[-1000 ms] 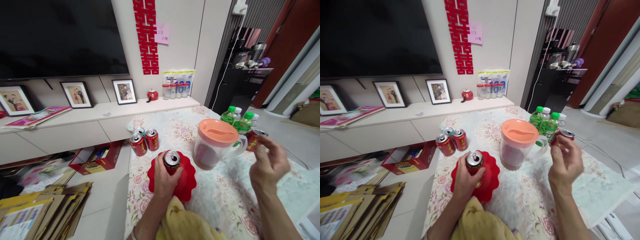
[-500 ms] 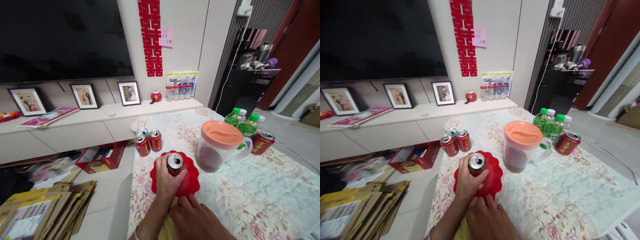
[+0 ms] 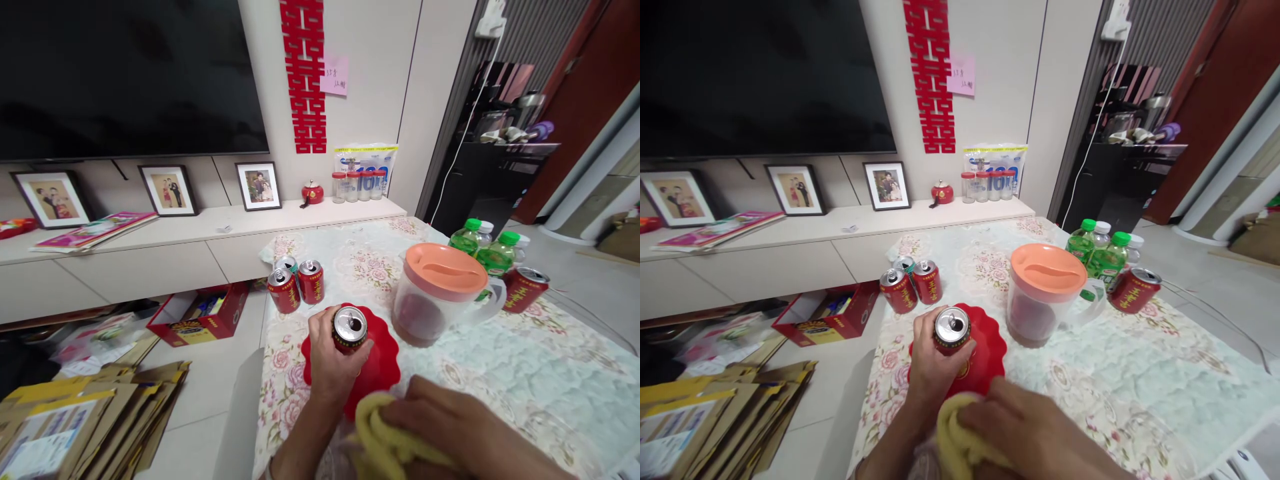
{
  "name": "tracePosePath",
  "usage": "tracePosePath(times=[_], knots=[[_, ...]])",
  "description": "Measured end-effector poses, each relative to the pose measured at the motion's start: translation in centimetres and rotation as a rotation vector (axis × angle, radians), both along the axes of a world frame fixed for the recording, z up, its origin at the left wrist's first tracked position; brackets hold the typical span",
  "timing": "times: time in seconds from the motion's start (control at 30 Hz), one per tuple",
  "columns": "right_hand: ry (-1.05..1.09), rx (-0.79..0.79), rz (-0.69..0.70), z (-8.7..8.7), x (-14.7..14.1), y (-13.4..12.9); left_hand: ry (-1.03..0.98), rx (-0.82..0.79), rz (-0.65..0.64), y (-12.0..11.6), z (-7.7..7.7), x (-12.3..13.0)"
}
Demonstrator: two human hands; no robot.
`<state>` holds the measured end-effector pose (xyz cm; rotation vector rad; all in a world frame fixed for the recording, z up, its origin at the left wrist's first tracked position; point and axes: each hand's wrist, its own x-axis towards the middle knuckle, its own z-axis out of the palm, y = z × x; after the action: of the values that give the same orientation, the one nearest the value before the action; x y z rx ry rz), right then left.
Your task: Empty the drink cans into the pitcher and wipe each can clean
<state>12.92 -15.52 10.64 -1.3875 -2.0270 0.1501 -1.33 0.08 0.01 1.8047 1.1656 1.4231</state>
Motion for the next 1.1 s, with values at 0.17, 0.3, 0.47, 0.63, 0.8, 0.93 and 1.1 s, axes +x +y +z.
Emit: tracePosePath(times=[0.17, 0.3, 0.47, 0.63, 0.8, 0.93, 1.1], knots=[[0.017, 0.152, -0.187, 2.0, 2.9, 0.4, -0.049, 0.046, 0.004, -0.2, -0.2, 0.3], [0.054, 0.278, -0.329, 0.1, 2.8, 1.8, -0.09, 0.001, -0.087, -0.8, 0.3, 0.3], [0.08, 0.33, -0.306, -2.1, 1.5, 3.5, -0.132, -0.051, -0.177, -1.7, 0.6, 0.3], [0.054, 0.301, -0.281, -3.4, -0.2, 4.5, -0.155, -0.09, -0.235, -2.4, 0.5, 0.2], [0.003, 0.289, -0.248, -4.2, -1.5, 4.8, -0.14, -0.065, -0.165, -2.4, 0.2, -0.2], [-0.053, 0.331, -0.31, -4.4, -2.2, 4.6, -0.088, -0.052, -0.075, -2.2, -0.3, 0.0], [-0.024, 0.299, -0.291, -3.5, -2.5, 4.0, -0.034, 0.039, 0.015, -2.3, -0.6, 0.6]])
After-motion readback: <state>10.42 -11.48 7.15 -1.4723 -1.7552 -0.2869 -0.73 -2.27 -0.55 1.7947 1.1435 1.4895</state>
